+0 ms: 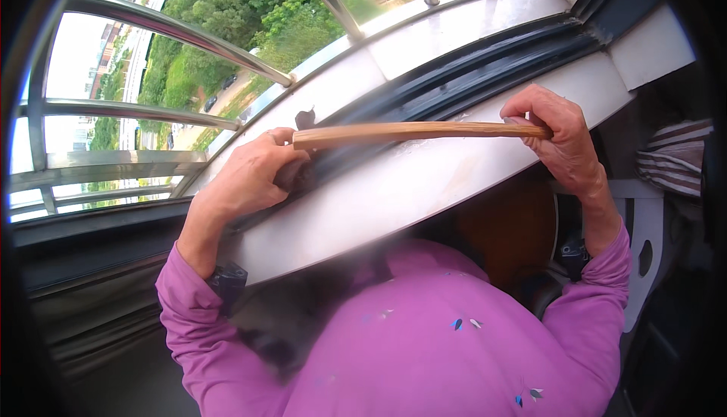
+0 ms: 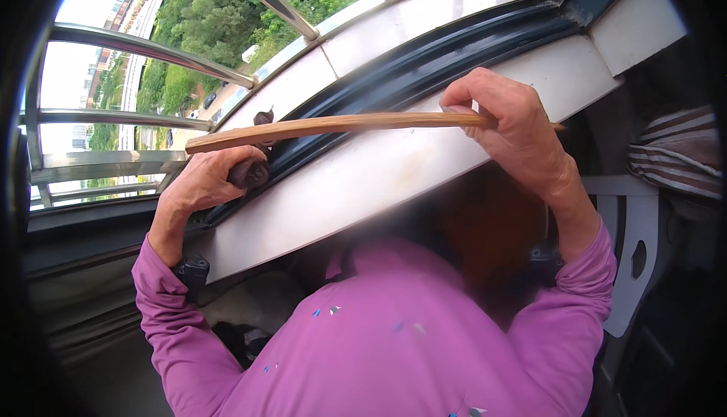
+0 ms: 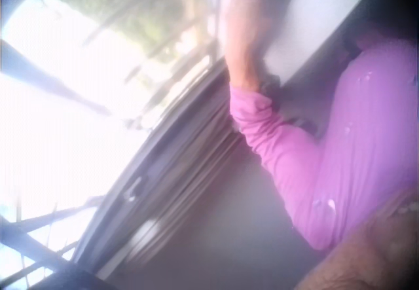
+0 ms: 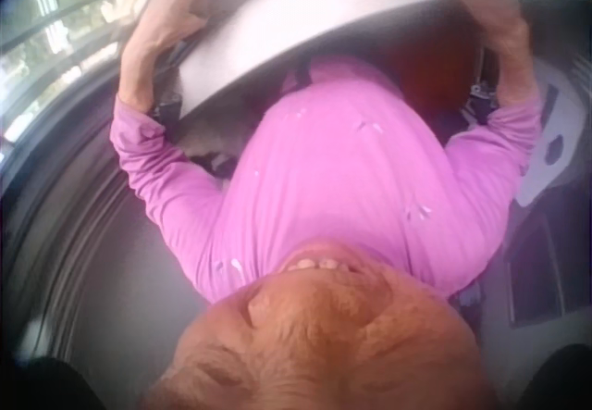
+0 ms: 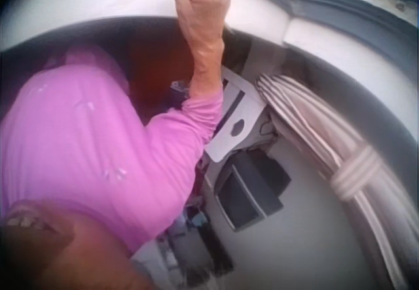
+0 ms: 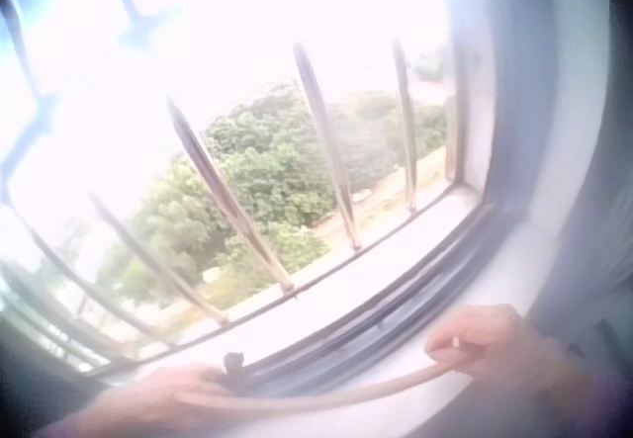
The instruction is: The person washes a cloth in a bucket of water, wrings it out, and then uses it along with a thin wooden stick to scrub and wipe the tracks and frame of a sliding window.
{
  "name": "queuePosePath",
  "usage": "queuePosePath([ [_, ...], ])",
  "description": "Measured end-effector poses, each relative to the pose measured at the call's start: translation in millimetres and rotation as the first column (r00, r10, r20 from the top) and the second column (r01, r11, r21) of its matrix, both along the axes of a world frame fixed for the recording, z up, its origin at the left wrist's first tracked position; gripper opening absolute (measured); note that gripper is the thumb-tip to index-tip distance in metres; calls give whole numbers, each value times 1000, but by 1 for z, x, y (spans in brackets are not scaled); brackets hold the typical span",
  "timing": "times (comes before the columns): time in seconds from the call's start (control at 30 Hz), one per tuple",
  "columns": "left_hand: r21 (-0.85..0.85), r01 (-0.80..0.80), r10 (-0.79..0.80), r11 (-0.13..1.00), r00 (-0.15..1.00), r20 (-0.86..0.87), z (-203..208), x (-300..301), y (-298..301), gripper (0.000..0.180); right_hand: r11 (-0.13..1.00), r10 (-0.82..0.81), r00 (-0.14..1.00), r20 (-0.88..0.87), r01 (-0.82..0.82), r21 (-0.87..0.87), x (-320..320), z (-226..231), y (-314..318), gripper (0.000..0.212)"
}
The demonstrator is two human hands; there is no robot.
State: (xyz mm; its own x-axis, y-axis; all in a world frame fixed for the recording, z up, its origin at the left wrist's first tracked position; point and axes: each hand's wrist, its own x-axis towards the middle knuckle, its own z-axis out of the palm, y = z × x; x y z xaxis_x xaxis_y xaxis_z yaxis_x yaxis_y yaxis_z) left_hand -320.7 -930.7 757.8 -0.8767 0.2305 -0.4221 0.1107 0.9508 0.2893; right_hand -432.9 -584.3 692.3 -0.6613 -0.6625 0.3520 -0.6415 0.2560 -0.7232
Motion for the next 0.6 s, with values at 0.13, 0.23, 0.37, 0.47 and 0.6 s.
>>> queuePosePath([
  [0.13, 320, 63, -3, 945, 983, -184, 9, -23, 13, 44, 998, -32, 998, 59, 35, -45, -2, 3, 8, 15],
  [0.23, 264, 196, -192, 944, 981, -39, -31, -35, 30, 47, 998, -38, 996, 75, 41, -38, 1, -1, 9, 18],
  [0.37, 174, 124, -119, 977, 992, -41, -40, -18, -3, 54, 999, -17, 998, 64, 19, -34, 3, -7, 4, 16],
  [0.47, 175, -36, 15, 984, 992, 124, -32, 4, -27, 54, 1000, 2, 996, 88, -2, 4, 4, -9, 2, 16],
  [0.6, -69, -100, 111, 993, 977, 180, -14, 28, -33, 59, 1000, 4, 994, 107, -3, -11, 5, -8, -1, 16],
])
